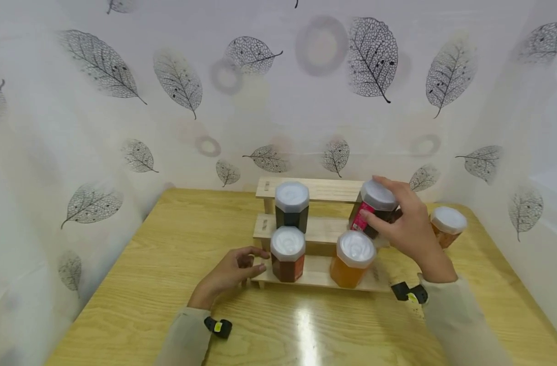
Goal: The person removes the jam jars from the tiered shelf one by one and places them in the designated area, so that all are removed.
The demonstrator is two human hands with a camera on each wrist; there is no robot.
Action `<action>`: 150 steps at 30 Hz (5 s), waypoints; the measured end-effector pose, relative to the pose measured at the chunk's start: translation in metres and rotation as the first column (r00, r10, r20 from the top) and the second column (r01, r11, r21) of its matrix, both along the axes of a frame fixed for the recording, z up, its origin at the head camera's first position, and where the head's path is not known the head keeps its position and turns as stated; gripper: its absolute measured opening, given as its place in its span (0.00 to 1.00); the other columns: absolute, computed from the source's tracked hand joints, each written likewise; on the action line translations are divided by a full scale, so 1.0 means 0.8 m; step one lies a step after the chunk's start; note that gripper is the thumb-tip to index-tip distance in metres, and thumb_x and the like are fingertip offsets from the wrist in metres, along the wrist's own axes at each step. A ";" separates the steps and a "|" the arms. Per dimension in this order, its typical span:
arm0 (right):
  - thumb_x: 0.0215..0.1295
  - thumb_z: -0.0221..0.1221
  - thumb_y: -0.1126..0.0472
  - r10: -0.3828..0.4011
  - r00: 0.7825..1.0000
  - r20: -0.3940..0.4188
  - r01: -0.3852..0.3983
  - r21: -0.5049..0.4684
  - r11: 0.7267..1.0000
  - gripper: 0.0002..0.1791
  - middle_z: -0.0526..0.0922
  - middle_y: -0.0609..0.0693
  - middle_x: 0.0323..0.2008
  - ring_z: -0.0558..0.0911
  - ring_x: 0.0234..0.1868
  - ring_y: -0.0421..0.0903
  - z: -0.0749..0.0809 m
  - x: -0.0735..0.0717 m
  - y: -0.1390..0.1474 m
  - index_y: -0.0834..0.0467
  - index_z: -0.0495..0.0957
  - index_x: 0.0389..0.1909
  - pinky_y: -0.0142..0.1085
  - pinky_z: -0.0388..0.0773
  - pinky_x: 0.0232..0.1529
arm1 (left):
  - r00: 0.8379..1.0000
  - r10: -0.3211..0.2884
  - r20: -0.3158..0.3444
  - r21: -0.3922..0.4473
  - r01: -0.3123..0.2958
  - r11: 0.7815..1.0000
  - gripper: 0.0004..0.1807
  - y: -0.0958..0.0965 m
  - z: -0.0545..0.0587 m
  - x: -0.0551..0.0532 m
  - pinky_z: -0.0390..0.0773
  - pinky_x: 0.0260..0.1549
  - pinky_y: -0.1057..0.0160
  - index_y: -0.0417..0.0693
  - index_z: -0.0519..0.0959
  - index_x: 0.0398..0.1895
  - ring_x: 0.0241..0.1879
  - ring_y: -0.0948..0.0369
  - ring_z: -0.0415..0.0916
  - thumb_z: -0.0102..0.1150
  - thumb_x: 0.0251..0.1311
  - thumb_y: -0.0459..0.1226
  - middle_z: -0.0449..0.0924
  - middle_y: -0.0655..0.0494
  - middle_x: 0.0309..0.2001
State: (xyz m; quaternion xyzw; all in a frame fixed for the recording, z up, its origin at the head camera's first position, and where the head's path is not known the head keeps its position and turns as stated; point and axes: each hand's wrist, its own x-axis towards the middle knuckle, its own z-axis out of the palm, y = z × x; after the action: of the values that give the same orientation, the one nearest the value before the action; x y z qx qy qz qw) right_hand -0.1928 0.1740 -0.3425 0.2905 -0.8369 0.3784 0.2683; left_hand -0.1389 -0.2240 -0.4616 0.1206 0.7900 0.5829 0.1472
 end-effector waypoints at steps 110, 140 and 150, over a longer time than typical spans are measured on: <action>0.38 0.80 0.74 -0.357 0.929 0.097 0.351 0.076 0.933 0.49 0.76 0.74 0.55 0.75 0.48 0.56 -0.123 0.045 0.185 0.64 0.72 0.67 0.20 0.59 0.42 | 0.999 -0.006 0.044 0.040 0.004 0.999 0.17 0.001 0.001 0.002 0.74 0.22 0.65 0.48 0.81 0.61 0.26 0.57 0.68 0.64 0.72 0.38 0.74 0.54 0.30; 0.56 0.72 0.71 -0.281 0.956 0.089 0.276 0.064 0.959 0.29 0.76 0.67 0.50 0.65 0.47 0.22 -0.094 0.041 0.187 0.69 0.77 0.59 0.16 0.65 0.30 | 1.000 0.002 0.017 0.030 -0.003 1.000 0.17 -0.002 -0.002 0.000 0.75 0.22 0.64 0.48 0.81 0.61 0.26 0.59 0.68 0.65 0.72 0.39 0.80 0.51 0.37; 0.61 0.69 0.73 -0.271 0.960 0.070 0.268 0.044 0.962 0.22 0.75 0.50 0.56 0.67 0.52 0.17 -0.060 0.049 0.167 0.68 0.79 0.57 0.15 0.69 0.27 | 1.000 -0.012 -0.006 0.026 0.012 1.000 0.17 -0.003 -0.004 0.002 0.75 0.23 0.65 0.44 0.80 0.61 0.27 0.60 0.68 0.64 0.72 0.38 0.83 0.50 0.46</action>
State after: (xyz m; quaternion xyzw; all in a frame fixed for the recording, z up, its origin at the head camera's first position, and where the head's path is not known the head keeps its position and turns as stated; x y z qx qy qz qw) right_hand -0.1535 0.3078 -0.3907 0.1639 -0.8845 0.3346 0.2806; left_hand -0.1370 -0.2262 -0.4649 0.1291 0.7820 0.5918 0.1467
